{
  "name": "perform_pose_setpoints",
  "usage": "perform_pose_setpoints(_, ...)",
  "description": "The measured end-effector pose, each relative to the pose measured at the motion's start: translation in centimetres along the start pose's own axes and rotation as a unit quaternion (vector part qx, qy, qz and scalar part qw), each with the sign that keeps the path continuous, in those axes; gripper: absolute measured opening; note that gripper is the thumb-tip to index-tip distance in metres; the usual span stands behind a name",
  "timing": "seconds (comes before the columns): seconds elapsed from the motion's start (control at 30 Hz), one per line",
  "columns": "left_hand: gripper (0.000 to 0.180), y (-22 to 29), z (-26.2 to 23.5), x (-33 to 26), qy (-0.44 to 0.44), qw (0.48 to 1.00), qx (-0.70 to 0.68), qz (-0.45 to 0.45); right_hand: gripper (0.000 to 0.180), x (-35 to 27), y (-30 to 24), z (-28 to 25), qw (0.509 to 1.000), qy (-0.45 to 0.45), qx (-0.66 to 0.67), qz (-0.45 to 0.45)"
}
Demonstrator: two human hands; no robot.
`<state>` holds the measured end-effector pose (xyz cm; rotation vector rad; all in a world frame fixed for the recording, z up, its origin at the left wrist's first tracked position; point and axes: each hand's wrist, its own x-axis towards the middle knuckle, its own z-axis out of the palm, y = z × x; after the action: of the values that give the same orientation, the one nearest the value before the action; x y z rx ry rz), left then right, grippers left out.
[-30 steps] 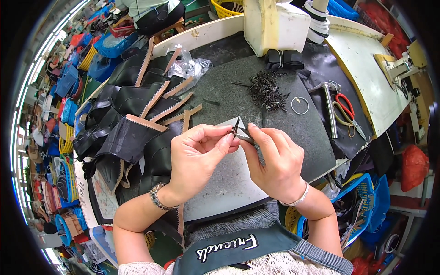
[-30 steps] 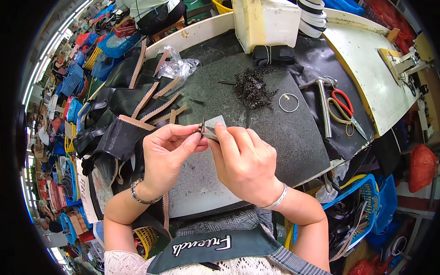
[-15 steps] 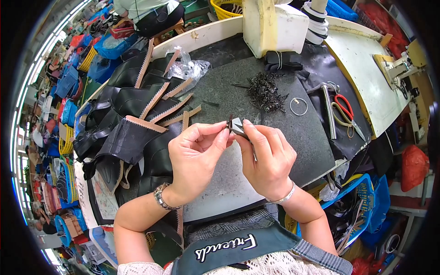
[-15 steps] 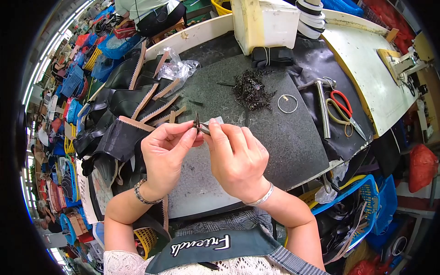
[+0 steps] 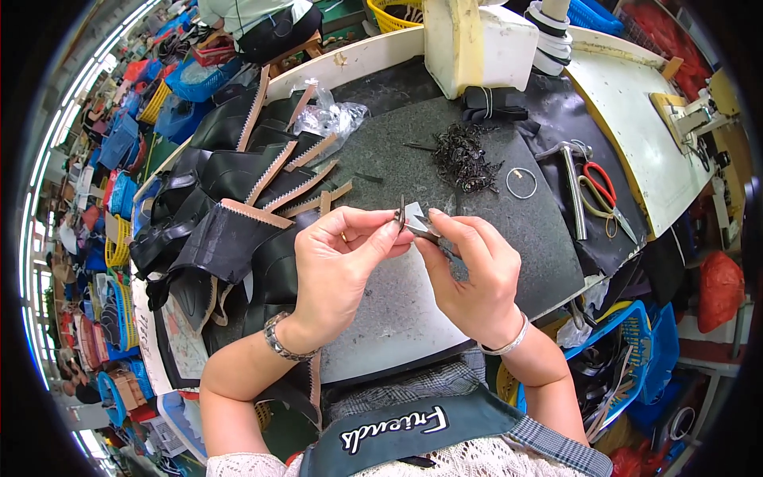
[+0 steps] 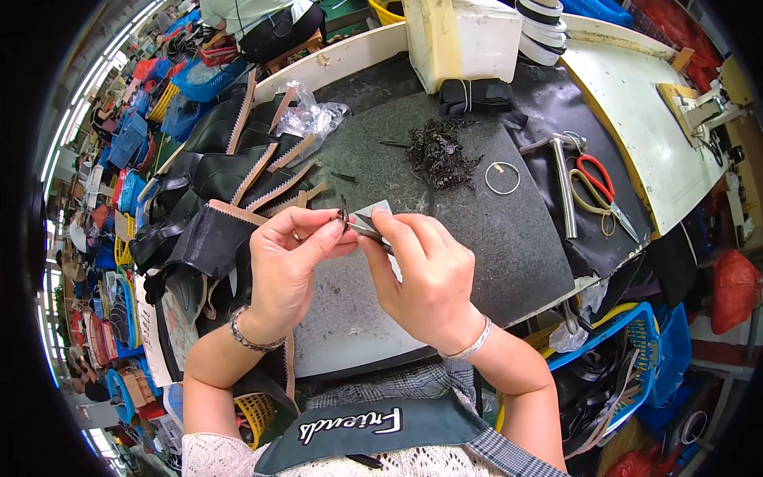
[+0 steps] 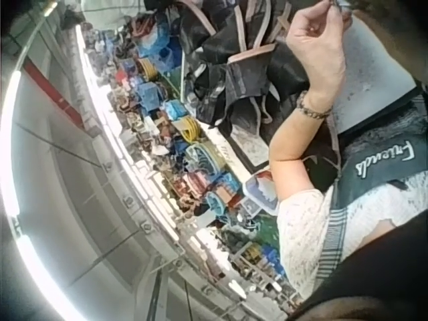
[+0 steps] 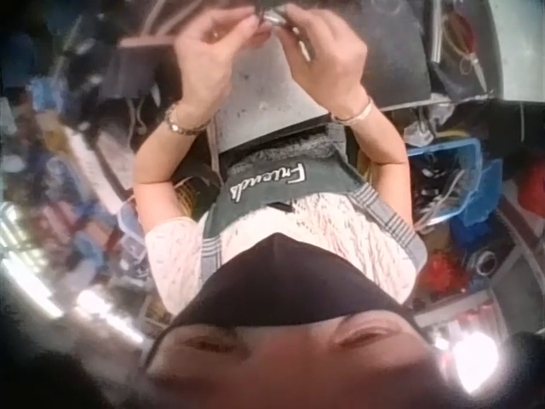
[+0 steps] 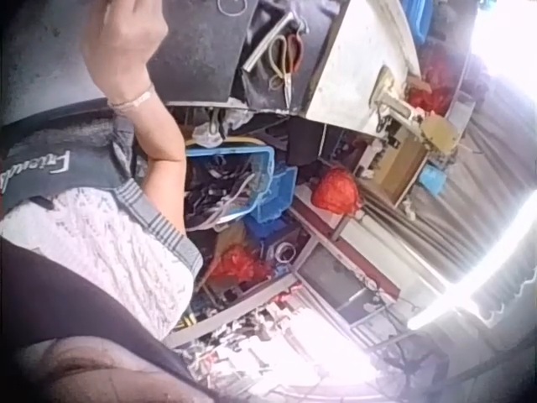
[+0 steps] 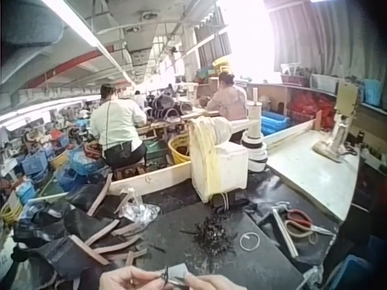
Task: Attaching buckles and leather straps to shoe uppers using a hammer and small nails in a factory setting.
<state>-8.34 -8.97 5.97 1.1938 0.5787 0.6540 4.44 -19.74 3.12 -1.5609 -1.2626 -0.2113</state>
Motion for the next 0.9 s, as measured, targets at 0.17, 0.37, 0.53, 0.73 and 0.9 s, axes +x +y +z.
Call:
perform_pose_setpoints(0.17,0.009,-0.7,0.0,-0.3,0.004,1.000,0.002,0.025,0.035,0.0,-0.2,0.1,0.999,0.001,-0.037,-0.014)
perform_pose_setpoints(0.37,0.010,-0.7,0.2,-0.5,0.006,0.998,0.058,0.022,0.030,-0.4,0.3,1.4,0.997,0.043,-0.061,-0.028)
perform_pose_setpoints(0.53,0.011,1.8,-0.4,-0.2,-0.049,0.998,0.005,-0.047,0.021,-0.5,0.4,0.1,0.833,-0.076,0.466,0.286)
perform_pose_setpoints(0.73,0.013,2.1,-1.1,0.7,-0.046,0.995,0.037,-0.081,0.036,-0.2,1.2,-0.5,0.986,-0.070,0.125,0.081)
perform_pose_setpoints(0.9,0.012,2.0,-0.7,0.1,-0.065,0.994,0.054,-0.064,0.049,1.7,0.5,-1.2,0.977,-0.103,0.150,0.108)
